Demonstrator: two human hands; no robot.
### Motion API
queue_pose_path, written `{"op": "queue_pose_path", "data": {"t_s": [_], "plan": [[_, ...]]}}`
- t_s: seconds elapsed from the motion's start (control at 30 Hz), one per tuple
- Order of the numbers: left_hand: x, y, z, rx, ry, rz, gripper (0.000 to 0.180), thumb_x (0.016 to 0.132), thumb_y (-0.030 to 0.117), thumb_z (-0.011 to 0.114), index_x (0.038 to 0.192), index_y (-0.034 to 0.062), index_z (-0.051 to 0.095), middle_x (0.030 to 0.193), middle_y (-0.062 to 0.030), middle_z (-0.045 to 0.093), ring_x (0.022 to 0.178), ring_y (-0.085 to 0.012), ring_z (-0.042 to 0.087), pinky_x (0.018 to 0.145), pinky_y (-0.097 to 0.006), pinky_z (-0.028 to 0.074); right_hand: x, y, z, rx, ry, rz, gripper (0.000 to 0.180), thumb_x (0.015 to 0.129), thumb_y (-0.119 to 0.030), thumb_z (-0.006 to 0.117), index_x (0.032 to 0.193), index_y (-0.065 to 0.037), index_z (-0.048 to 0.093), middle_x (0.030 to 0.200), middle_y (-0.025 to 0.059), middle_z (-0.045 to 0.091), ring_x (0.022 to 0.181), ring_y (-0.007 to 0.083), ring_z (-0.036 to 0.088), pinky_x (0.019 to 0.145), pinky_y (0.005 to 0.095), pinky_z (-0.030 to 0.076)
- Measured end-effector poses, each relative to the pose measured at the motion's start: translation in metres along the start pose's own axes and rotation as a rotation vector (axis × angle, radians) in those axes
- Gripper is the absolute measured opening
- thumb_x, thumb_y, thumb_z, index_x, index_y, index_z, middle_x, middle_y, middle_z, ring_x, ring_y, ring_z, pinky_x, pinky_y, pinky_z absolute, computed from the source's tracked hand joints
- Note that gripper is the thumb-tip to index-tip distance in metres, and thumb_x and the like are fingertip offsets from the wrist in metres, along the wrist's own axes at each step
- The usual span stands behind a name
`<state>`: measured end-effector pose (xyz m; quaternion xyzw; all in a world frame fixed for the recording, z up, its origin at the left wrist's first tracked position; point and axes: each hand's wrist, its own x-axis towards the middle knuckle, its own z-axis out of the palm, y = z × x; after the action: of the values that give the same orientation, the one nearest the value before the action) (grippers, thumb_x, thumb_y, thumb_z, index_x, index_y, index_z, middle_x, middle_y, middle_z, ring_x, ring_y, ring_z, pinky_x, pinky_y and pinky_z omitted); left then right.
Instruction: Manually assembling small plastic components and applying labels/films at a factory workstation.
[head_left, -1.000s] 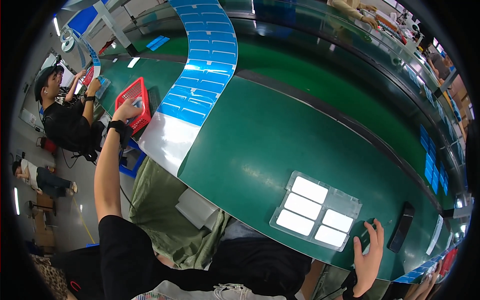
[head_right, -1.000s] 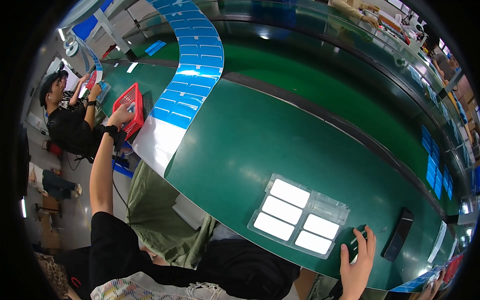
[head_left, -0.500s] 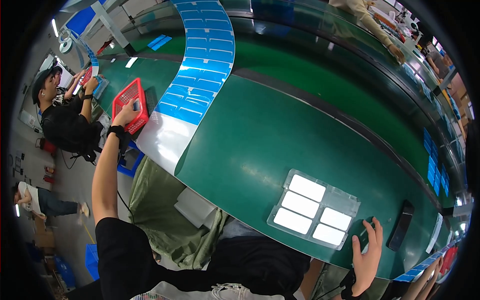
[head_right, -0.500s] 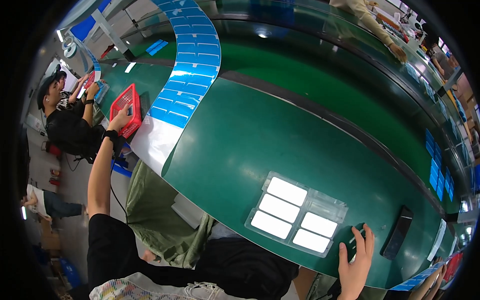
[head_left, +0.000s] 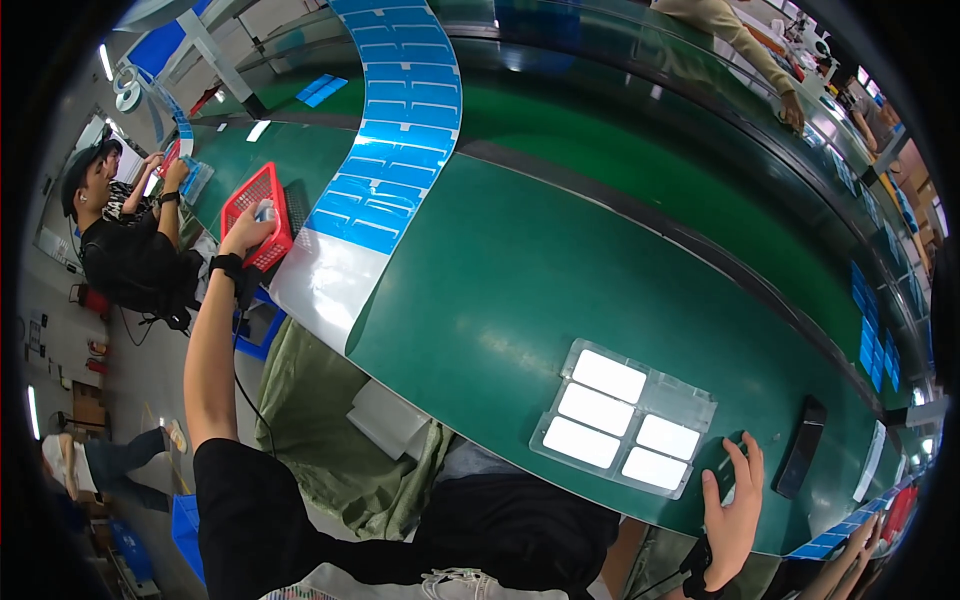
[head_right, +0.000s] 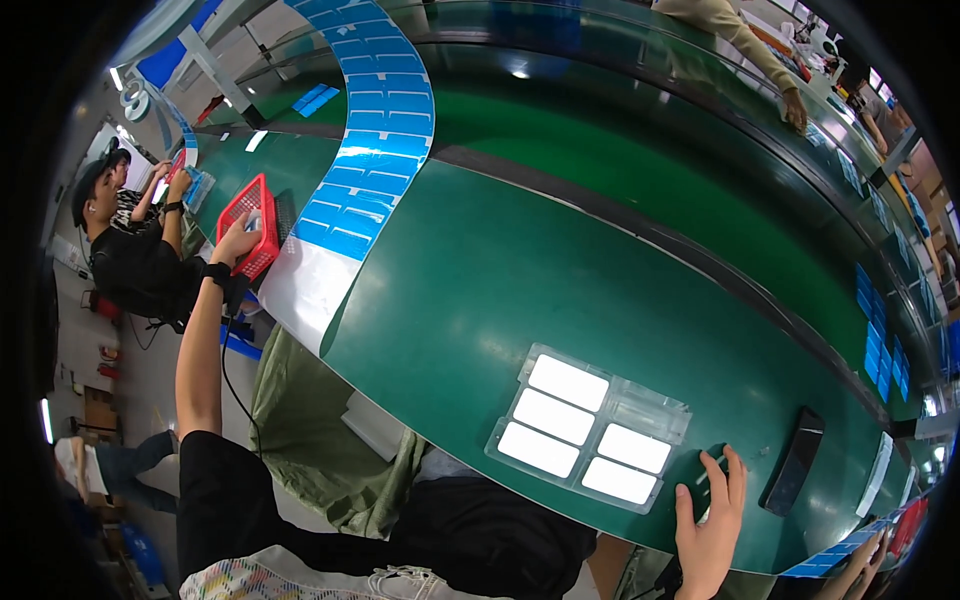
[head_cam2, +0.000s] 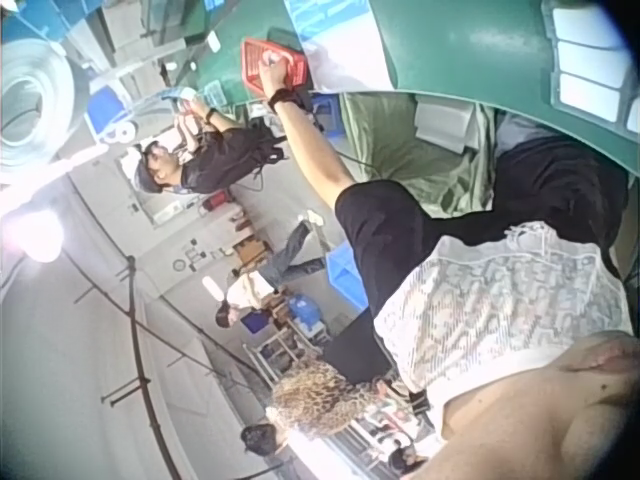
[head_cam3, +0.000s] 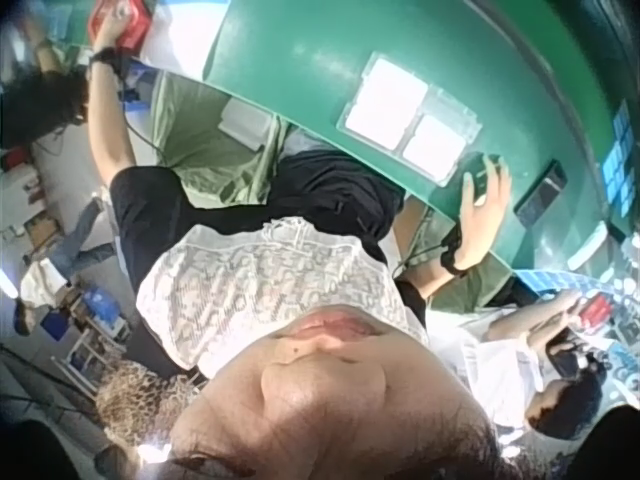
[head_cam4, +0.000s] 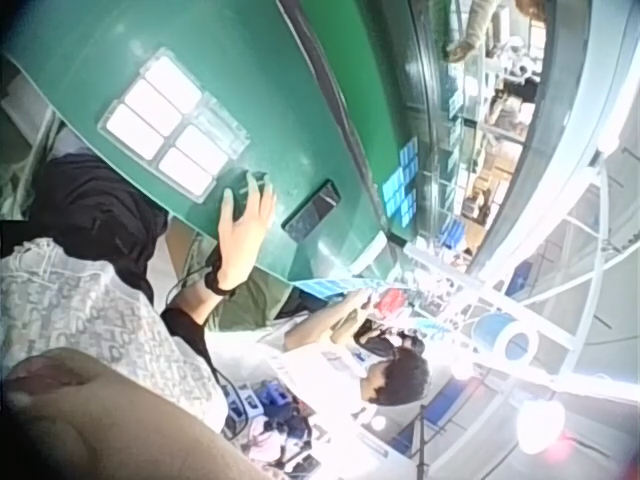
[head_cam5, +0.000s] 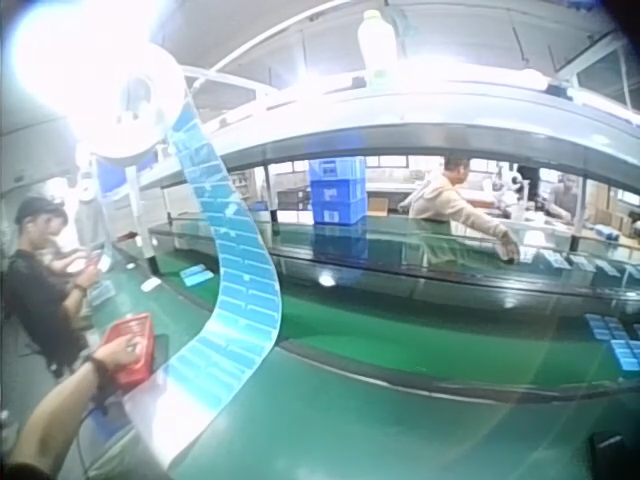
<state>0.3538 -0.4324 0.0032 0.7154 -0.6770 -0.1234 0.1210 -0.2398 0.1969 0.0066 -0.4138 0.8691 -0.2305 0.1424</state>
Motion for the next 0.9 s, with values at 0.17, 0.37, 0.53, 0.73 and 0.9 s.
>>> {"op": "queue_pose_path", "data": {"t_s": [0.17,0.37,0.53,0.73,0.9], "plan": [[-0.011,0.016,-0.006,-0.095,-0.026,-0.035,0.100,0.080,0.033,0.079,0.163,-0.0039,0.038,0.136,-0.0224,0.069,0.121,-0.0288,0.069,0.104,-0.038,0.052,-0.002,0.000,-0.002,-0.021,0.000,0.002,0.046,0.092,-0.008,0.072,0.138,-0.003,0.065,0.157,0.0215,0.053,0.150,0.0420,0.045,0.122,0.0466,0.037],[0.000,0.006,-0.008,-0.111,0.033,-0.007,0.104,0.078,0.033,0.080,0.165,-0.0028,0.035,0.126,-0.0200,0.073,0.109,-0.0252,0.073,0.096,-0.037,0.055,0.000,-0.001,-0.001,-0.011,-0.006,0.003,0.046,0.092,-0.008,0.071,0.138,-0.003,0.065,0.157,0.0217,0.053,0.150,0.0428,0.045,0.122,0.0468,0.037],[-0.001,-0.002,-0.019,-0.183,0.064,-0.024,0.099,0.079,0.031,0.080,0.163,-0.0006,0.039,0.115,-0.0164,0.075,0.099,-0.0245,0.073,0.091,-0.037,0.056,0.003,0.000,0.005,-0.004,-0.007,-0.008,0.046,0.092,-0.009,0.072,0.138,-0.004,0.065,0.157,0.0217,0.053,0.150,0.0430,0.045,0.122,0.0468,0.037],[-0.020,0.038,-0.059,-0.309,0.042,-0.011,0.102,0.080,0.031,0.075,0.167,0.0009,0.032,0.133,-0.0189,0.066,0.111,-0.0263,0.068,0.091,-0.036,0.055,0.000,0.006,0.002,-0.008,0.015,0.030,0.044,0.092,-0.008,0.073,0.135,-0.003,0.066,0.156,0.0218,0.053,0.152,0.0453,0.042,0.120,0.0496,0.039],[-0.065,0.089,-0.078,-0.402,0.199,0.230,0.082,0.094,0.027,0.073,0.161,-0.0049,0.038,0.128,-0.0184,0.068,0.102,-0.0172,0.068,0.084,-0.031,0.057,0.001,0.001,-0.002,-0.042,0.002,0.041,0.044,0.093,-0.012,0.074,0.136,-0.005,0.066,0.157,0.0203,0.053,0.151,0.0462,0.042,0.121,0.0508,0.039]]}}
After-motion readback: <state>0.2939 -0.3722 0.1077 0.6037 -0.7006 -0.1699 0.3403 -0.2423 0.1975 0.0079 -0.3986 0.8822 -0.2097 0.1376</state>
